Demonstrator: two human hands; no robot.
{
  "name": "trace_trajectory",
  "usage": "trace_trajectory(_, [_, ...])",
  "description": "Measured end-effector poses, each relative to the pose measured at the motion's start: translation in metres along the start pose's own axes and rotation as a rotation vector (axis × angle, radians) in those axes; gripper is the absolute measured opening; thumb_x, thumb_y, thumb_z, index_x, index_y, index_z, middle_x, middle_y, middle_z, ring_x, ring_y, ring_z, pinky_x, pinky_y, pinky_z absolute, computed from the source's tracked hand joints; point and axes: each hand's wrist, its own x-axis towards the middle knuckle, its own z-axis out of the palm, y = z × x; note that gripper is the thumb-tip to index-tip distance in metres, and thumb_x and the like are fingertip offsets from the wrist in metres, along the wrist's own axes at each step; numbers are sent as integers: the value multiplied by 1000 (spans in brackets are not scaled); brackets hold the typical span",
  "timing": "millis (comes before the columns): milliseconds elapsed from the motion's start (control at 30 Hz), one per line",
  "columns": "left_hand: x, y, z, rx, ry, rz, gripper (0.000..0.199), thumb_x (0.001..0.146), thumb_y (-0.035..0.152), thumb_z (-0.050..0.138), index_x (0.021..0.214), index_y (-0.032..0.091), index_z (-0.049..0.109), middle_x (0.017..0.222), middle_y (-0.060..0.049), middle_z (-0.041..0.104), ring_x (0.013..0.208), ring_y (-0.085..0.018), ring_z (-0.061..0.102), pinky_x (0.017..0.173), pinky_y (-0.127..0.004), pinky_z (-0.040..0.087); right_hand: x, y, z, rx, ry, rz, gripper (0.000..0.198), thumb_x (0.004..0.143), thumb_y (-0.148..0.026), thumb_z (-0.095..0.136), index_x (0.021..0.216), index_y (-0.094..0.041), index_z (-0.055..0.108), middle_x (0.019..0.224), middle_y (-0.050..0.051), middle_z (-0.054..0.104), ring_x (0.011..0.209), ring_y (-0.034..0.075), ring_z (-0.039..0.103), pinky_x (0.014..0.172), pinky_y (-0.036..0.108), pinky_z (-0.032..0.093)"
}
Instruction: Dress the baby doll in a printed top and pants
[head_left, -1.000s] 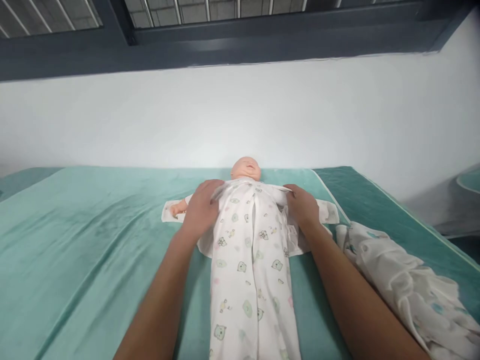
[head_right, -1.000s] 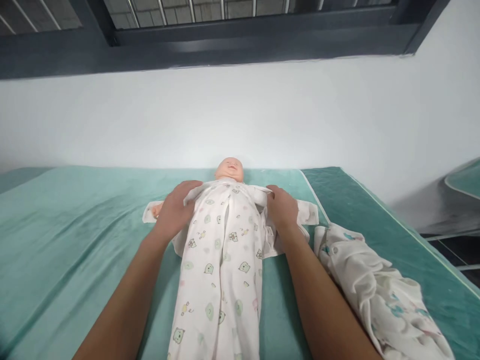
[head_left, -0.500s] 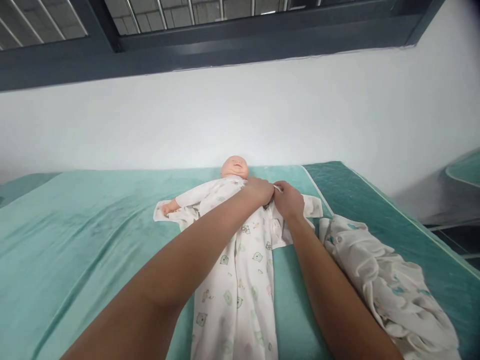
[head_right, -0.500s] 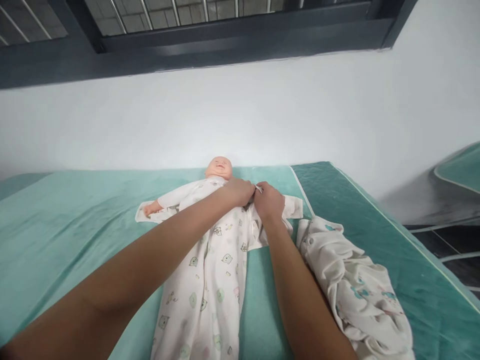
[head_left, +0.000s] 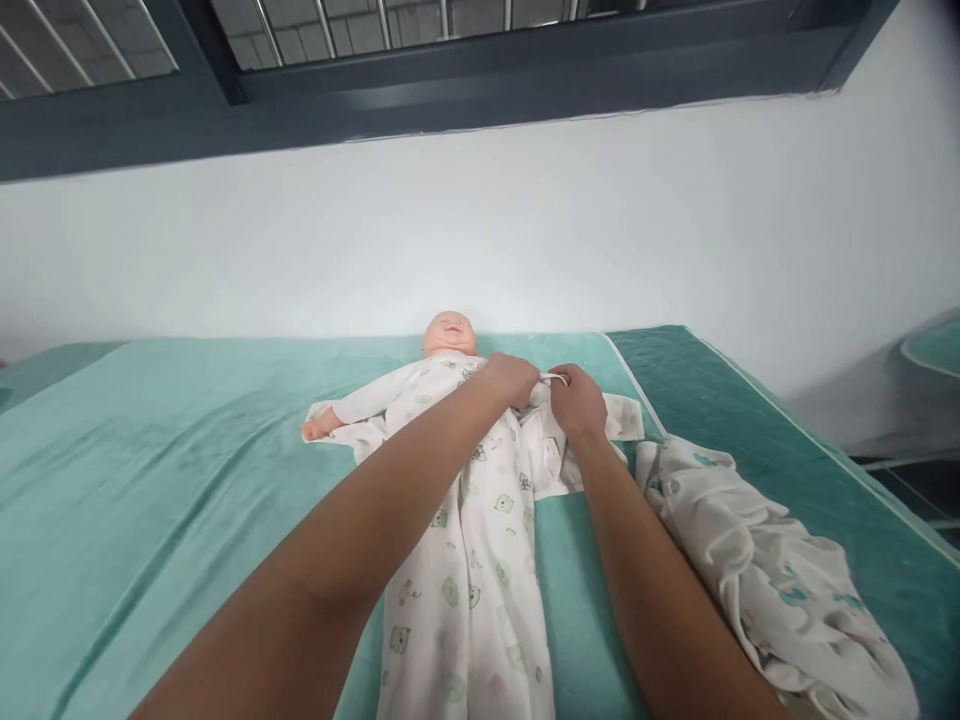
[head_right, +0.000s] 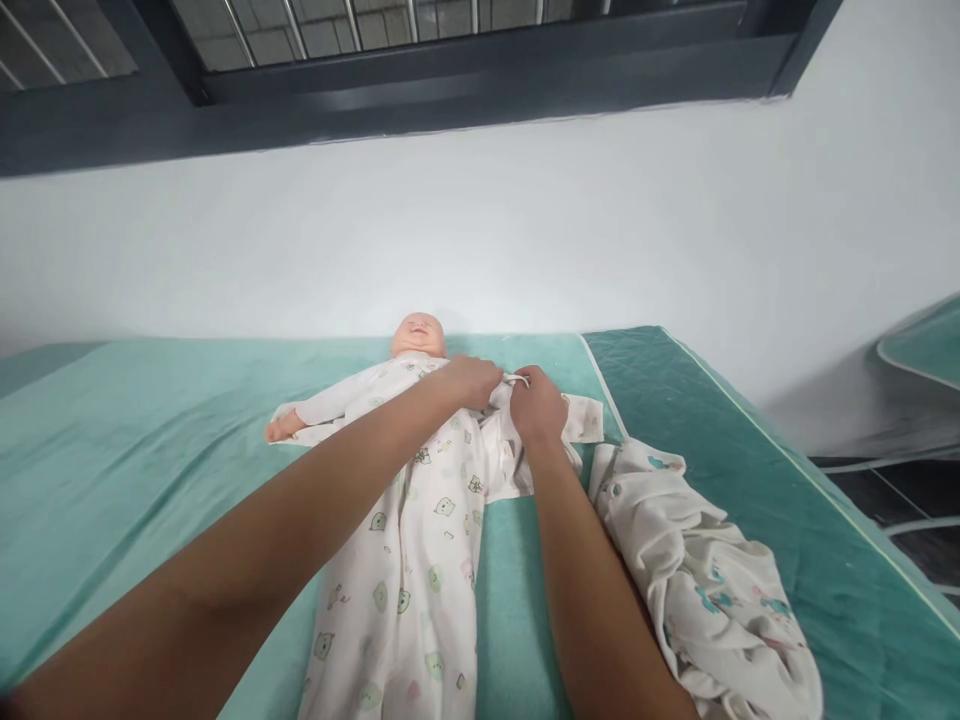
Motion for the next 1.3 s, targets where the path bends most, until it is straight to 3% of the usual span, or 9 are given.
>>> trace_trajectory(200, [-11, -5, -3, 39, 93, 22, 43, 81, 15, 59, 124, 16, 60, 121, -16, 67, 108, -32, 65, 89, -43, 50, 2, 7, -1, 118, 8, 3, 28, 85, -24, 47, 103, -24, 68, 103, 6, 72, 91, 24, 61, 77, 33, 41])
trace_trajectory(433, [-48, -28, -21, 46, 210, -26, 36, 83, 10, 53, 117, 17, 60, 118, -16, 65, 106, -30, 65, 84, -40, 49, 7, 16, -1, 255, 40, 4, 29, 81, -26, 48, 102, -21, 67, 101, 8, 72, 89, 24, 63, 76, 33, 45])
trace_trajectory(733, [-65, -38, -28, 46, 206, -115, 39, 83, 6, 50, 121, 13, 55, 118, -18, 63, 110, -33, 63, 84, -42, 50, 15, 20, 1, 470, 25, 44, 42, 77, -31, 51, 111, -12, 64, 97, 13, 73, 76, 23, 64, 65, 31, 48])
trace_trajectory(967, [-45, -25, -12, -75, 157, -96, 37, 82, 9, 53, 119, 16, 56, 120, -16, 63, 108, -30, 64, 86, -40, 50, 14, 20, 1, 528, 21, -86, 42, 73, -21, 48, 112, -13, 64, 111, 13, 71, 97, 23, 65, 83, 32, 50])
trace_trajectory(1100, [-48, -27, -12, -191, 135, -84, 41, 83, 19, 56, 124, 19, 56, 126, -13, 63, 105, -28, 65, 83, -37, 51, 11, 20, -2, 219, 91, -279, 50, 71, -11, 45, 117, -12, 63, 120, 16, 65, 112, 28, 59, 97, 41, 45])
trace_trajectory(1200, [-67, -41, -9, -497, 306, -84, 42, 87, 30, 55, 128, 23, 55, 133, -8, 63, 108, -24, 64, 84, -33, 51, 6, 19, 2, -35, 53, -421, 57, 68, -5, 44, 121, -13, 63, 124, 16, 63, 121, 30, 53, 105, 45, 39])
trace_trajectory(1300, [-93, -58, 8, -771, 656, -196, 28, 90, 32, 49, 111, 24, 64, 126, -4, 68, 111, -22, 64, 92, -33, 49, -1, 16, 10, -146, -13, -520, 64, 65, -1, 43, 125, -15, 60, 127, 13, 63, 126, 29, 51, 111, 48, 32])
